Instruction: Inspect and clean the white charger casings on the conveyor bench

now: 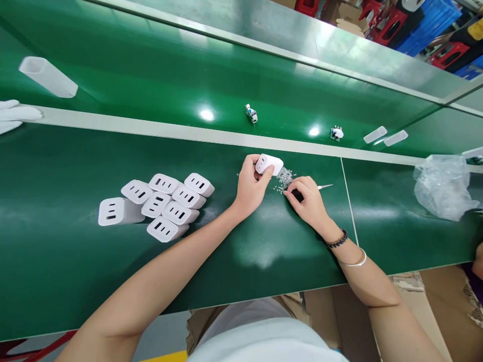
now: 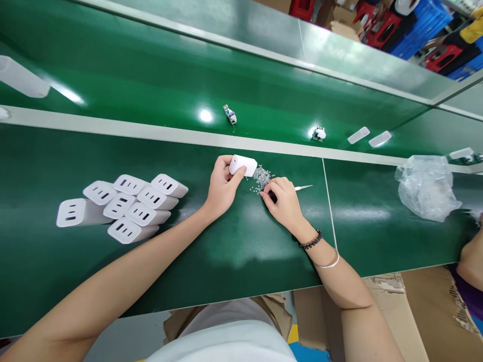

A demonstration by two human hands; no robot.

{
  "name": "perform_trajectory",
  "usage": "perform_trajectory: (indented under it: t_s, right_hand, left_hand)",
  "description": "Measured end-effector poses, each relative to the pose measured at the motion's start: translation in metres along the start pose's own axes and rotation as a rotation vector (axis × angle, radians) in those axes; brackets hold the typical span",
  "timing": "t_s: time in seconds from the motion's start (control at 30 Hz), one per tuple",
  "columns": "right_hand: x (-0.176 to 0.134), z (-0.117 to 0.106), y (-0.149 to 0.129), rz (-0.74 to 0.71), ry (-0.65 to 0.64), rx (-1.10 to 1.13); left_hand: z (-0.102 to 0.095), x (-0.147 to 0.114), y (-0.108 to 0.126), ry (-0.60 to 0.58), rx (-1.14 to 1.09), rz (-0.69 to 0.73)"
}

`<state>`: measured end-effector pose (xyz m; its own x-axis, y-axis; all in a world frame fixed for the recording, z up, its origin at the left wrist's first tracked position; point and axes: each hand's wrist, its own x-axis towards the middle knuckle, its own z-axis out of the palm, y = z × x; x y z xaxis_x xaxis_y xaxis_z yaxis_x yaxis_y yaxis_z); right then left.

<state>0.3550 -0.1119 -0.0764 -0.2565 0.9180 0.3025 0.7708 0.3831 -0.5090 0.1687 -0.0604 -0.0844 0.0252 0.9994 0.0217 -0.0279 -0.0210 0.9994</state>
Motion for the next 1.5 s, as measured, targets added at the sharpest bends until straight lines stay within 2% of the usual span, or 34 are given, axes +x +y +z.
perform_trajectory:
  t_s: [0.3, 1.1, 1.3, 1.5]
  right_hand:
    - [0.0004, -0.0035, -0.0033, 0.049, 0.065, 0.057]
    - [0.0048, 0.0001, -0.0044, -0.059, -0.003, -0.004]
    - [0.0038, 0.0004, -0.0064, -0.059, 0.021, 0.020]
    - [0.0041, 0.0001, -0.0046, -0.053, -0.026, 0.012]
  left_hand:
    - [-0.0013, 0.0009, 0.0021, -0.011, 0.041, 0.005]
    - [-0.0005, 0.0002, 0.0003, -0.026, 0.061, 0.037]
    - [-0.0010, -0.0001, 0.0018, -0.026, 0.061, 0.043]
    - [-0.0011, 0.0015, 0.0006, -0.030, 0.053, 0.044]
